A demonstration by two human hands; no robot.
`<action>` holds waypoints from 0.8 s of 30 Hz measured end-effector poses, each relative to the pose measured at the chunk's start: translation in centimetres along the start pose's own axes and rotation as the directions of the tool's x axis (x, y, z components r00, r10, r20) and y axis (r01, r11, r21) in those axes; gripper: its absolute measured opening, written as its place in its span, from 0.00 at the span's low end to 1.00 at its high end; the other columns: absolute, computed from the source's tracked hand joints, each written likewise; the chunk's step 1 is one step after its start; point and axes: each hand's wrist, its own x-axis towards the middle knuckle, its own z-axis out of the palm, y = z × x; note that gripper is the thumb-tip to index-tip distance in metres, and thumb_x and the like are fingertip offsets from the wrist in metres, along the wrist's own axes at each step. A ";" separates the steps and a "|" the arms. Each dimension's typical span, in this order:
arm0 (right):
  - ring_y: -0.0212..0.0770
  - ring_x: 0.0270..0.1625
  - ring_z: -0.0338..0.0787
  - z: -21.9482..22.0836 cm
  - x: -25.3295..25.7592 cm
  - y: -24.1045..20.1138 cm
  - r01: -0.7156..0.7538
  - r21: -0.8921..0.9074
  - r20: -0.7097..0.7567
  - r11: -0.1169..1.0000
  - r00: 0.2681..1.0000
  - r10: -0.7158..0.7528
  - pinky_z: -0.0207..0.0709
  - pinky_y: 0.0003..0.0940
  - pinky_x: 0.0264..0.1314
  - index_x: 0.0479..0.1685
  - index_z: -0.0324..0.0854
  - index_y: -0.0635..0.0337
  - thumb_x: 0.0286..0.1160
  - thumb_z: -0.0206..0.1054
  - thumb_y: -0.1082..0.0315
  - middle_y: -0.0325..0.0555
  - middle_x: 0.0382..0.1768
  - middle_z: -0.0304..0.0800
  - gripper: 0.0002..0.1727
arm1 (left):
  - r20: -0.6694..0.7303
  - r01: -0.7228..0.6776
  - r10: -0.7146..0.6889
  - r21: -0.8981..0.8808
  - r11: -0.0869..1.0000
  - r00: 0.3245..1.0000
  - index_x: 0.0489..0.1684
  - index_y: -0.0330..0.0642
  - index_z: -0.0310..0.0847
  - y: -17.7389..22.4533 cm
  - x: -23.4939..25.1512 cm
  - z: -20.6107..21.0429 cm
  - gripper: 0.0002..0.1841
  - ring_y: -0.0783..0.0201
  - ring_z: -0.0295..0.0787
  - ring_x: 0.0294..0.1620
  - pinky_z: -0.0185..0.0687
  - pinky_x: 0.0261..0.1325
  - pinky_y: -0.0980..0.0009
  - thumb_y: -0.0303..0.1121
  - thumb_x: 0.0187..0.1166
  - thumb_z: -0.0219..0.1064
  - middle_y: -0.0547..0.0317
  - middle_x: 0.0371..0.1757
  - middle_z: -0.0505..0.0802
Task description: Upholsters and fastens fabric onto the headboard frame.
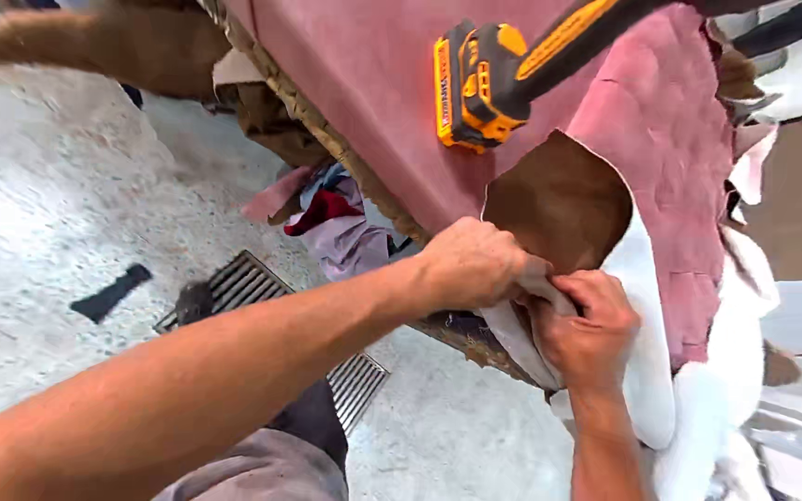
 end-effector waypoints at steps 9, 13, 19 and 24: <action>0.55 0.84 0.74 -1.9 -4.6 -0.8 -0.182 -0.247 0.026 0.952 0.981 0.194 0.71 0.59 0.80 0.65 0.89 0.52 0.63 0.75 0.48 0.49 0.77 0.81 0.30 | 0.229 -0.160 0.120 0.165 0.973 0.966 0.55 0.58 0.94 -1.2 3.0 -2.4 0.16 0.55 0.92 0.39 0.81 0.38 0.49 0.51 0.78 0.68 0.60 0.38 0.95; 0.52 0.76 0.85 -0.7 -4.2 -0.3 -0.205 -0.266 -0.081 0.942 0.978 0.191 0.76 0.53 0.77 0.58 0.92 0.54 0.70 0.68 0.61 0.46 0.67 0.91 0.19 | 0.133 -0.166 0.156 0.067 0.984 0.979 0.34 0.52 0.92 -2.2 3.5 -1.1 0.13 0.57 0.90 0.31 0.79 0.31 0.51 0.50 0.72 0.70 0.61 0.27 0.91; 0.51 0.73 0.87 -0.2 -4.0 0.0 -0.276 -0.217 -0.127 0.936 0.959 0.254 0.77 0.52 0.76 0.52 0.94 0.54 0.67 0.70 0.59 0.47 0.62 0.94 0.17 | 0.267 -0.224 0.191 0.099 0.970 0.944 0.31 0.50 0.87 -1.7 4.8 -1.7 0.17 0.55 0.89 0.31 0.77 0.30 0.51 0.55 0.69 0.72 0.60 0.26 0.89; 0.49 0.74 0.86 0.6 -4.4 0.3 -0.216 -0.302 -0.198 0.929 0.967 0.161 0.78 0.52 0.74 0.54 0.93 0.50 0.65 0.68 0.56 0.42 0.65 0.93 0.19 | 0.326 -0.386 0.338 0.094 0.918 0.883 0.46 0.50 0.87 -1.8 6.6 -0.9 0.24 0.50 0.91 0.34 0.82 0.35 0.48 0.59 0.63 0.76 0.55 0.31 0.92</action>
